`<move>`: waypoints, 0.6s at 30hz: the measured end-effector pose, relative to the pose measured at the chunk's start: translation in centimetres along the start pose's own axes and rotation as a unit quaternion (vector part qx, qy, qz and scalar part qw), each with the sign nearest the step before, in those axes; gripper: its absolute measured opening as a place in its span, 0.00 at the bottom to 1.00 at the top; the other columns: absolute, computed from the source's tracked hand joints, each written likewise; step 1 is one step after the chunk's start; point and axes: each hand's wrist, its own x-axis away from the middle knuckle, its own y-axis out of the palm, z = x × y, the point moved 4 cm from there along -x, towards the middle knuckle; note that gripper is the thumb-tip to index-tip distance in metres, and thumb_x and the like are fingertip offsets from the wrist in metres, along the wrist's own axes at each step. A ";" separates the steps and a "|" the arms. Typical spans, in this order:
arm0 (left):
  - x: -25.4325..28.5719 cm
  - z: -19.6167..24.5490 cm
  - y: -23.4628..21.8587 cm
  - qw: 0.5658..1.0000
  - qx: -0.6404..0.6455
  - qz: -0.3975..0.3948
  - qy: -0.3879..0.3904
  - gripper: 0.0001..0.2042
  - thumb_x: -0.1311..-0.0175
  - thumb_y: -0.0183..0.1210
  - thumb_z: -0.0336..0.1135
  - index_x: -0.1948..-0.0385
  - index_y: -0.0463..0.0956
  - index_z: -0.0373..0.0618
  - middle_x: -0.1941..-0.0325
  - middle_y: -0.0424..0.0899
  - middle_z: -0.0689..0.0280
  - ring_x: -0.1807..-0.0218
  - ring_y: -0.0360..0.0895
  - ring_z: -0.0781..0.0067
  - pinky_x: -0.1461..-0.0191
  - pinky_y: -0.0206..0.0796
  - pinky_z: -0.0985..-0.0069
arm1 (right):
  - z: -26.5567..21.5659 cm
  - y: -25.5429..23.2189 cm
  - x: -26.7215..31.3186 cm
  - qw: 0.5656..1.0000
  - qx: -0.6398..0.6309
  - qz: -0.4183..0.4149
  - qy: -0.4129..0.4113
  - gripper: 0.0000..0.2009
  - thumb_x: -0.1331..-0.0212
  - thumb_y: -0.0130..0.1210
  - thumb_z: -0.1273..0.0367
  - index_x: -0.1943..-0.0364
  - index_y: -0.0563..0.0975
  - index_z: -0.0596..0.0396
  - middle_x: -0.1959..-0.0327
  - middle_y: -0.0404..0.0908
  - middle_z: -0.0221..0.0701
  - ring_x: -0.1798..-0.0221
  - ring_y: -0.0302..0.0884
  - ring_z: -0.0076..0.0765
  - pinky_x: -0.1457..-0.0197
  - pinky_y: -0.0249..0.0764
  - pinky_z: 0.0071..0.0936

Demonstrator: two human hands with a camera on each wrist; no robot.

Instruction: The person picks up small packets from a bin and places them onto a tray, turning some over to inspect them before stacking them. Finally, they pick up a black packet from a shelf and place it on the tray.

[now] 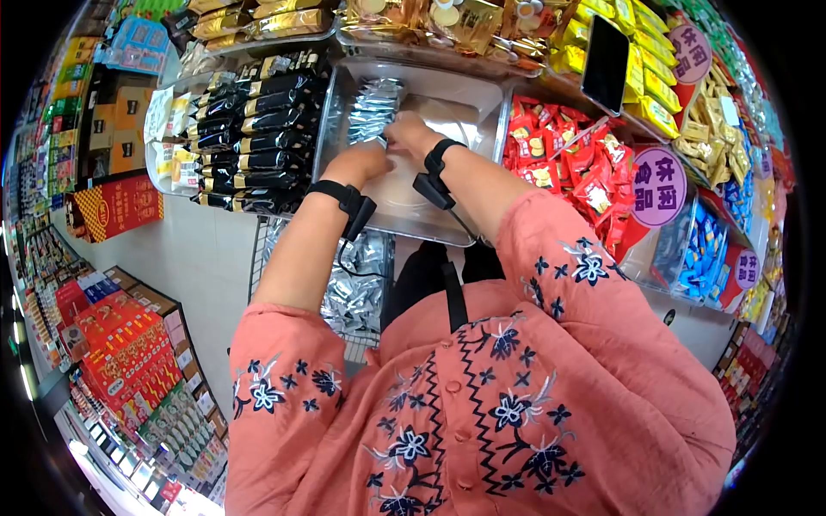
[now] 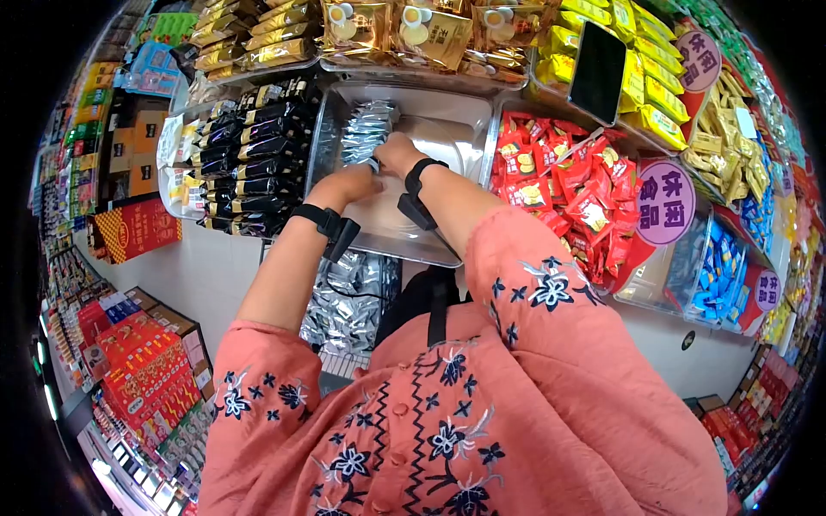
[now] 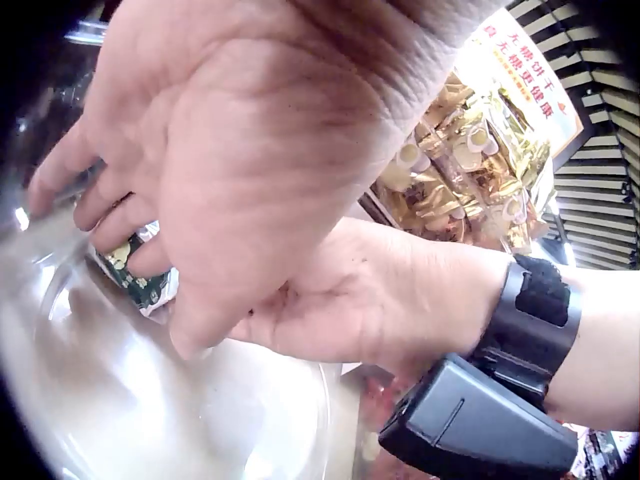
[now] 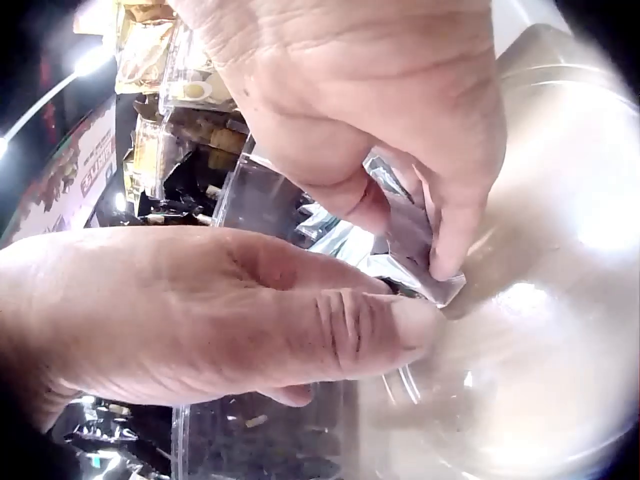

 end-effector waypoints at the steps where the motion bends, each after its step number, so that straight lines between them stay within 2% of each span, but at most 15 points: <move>1: -0.2 -0.2 0.2 1.000 0.003 0.009 -0.003 0.23 0.42 0.62 0.49 0.49 0.80 0.43 0.44 0.81 0.51 0.42 0.78 0.49 0.39 0.69 0.61 | 0.0 0.1 0.1 1.000 -0.012 0.002 0.001 0.09 0.47 0.56 0.74 0.67 0.78 0.70 0.73 0.81 0.44 0.76 0.79 0.36 0.75 0.72 0.34; 2: -0.3 -0.4 0.5 1.000 -0.004 -0.004 -0.005 0.23 0.42 0.62 0.49 0.49 0.80 0.43 0.44 0.81 0.52 0.42 0.78 0.50 0.39 0.69 0.61 | -0.2 0.1 0.2 1.000 -0.024 0.003 0.000 0.09 0.47 0.55 0.74 0.67 0.78 0.71 0.73 0.81 0.44 0.76 0.78 0.36 0.75 0.72 0.34; 3: -0.3 -0.4 0.5 1.000 -0.012 -0.015 -0.007 0.23 0.41 0.62 0.49 0.49 0.80 0.43 0.43 0.81 0.52 0.42 0.78 0.50 0.39 0.69 0.61 | -0.6 -0.3 0.8 0.999 0.032 0.004 -0.007 0.12 0.48 0.56 0.72 0.65 0.79 0.71 0.71 0.82 0.47 0.74 0.82 0.40 0.73 0.75 0.36; 6: -0.6 -0.2 0.6 1.000 -0.013 -0.026 -0.005 0.24 0.41 0.61 0.50 0.49 0.80 0.43 0.43 0.80 0.53 0.42 0.78 0.50 0.39 0.69 0.62 | -1.8 -1.7 1.0 0.981 0.184 0.038 0.048 0.15 0.49 0.59 0.70 0.61 0.78 0.71 0.63 0.84 0.53 0.62 0.85 0.52 0.60 0.80 0.40; 8: -0.6 -0.1 0.9 0.999 -0.013 -0.031 -0.004 0.24 0.41 0.61 0.51 0.48 0.80 0.43 0.42 0.80 0.53 0.41 0.78 0.51 0.39 0.69 0.62 | -2.6 -3.2 0.4 0.967 0.240 0.080 0.006 0.25 0.49 0.58 0.66 0.49 0.73 0.72 0.50 0.78 0.60 0.44 0.77 0.62 0.40 0.73 0.40; 10: -0.6 0.0 0.7 0.999 -0.022 -0.038 -0.005 0.24 0.41 0.61 0.51 0.48 0.80 0.43 0.42 0.80 0.52 0.41 0.78 0.51 0.39 0.69 0.62 | -5.1 -4.6 1.5 0.977 0.181 0.110 -0.016 0.28 0.48 0.57 0.65 0.44 0.70 0.71 0.45 0.75 0.62 0.39 0.72 0.64 0.35 0.69 0.39; 11: -0.6 -0.1 0.6 0.999 -0.019 -0.037 -0.008 0.24 0.41 0.61 0.51 0.48 0.80 0.43 0.42 0.80 0.52 0.42 0.78 0.51 0.39 0.69 0.62 | -6.1 -4.8 2.1 0.972 0.197 0.121 -0.029 0.29 0.46 0.53 0.66 0.40 0.68 0.68 0.44 0.73 0.63 0.38 0.71 0.64 0.35 0.68 0.40; 13: -0.5 0.0 0.6 0.999 -0.013 -0.036 -0.014 0.25 0.40 0.61 0.52 0.49 0.80 0.42 0.43 0.80 0.52 0.42 0.78 0.50 0.39 0.69 0.62 | -3.8 -4.5 -1.2 0.980 0.161 0.101 -0.064 0.23 0.44 0.52 0.68 0.44 0.68 0.65 0.57 0.77 0.48 0.58 0.74 0.46 0.57 0.70 0.37; 15: -0.6 0.0 0.6 0.999 -0.010 -0.035 -0.012 0.24 0.41 0.61 0.51 0.50 0.81 0.42 0.43 0.80 0.51 0.42 0.78 0.50 0.39 0.69 0.62 | -2.3 -3.8 -3.8 0.981 0.152 0.087 -0.082 0.21 0.43 0.51 0.70 0.45 0.68 0.64 0.63 0.79 0.40 0.67 0.75 0.36 0.67 0.72 0.35; 18: -0.7 -0.3 0.7 0.999 -0.003 -0.030 -0.011 0.24 0.41 0.61 0.51 0.51 0.81 0.41 0.43 0.80 0.51 0.42 0.78 0.50 0.39 0.69 0.62 | -2.0 -2.3 -4.6 0.980 0.170 0.072 -0.078 0.23 0.43 0.51 0.72 0.42 0.67 0.65 0.62 0.77 0.40 0.66 0.74 0.35 0.67 0.71 0.34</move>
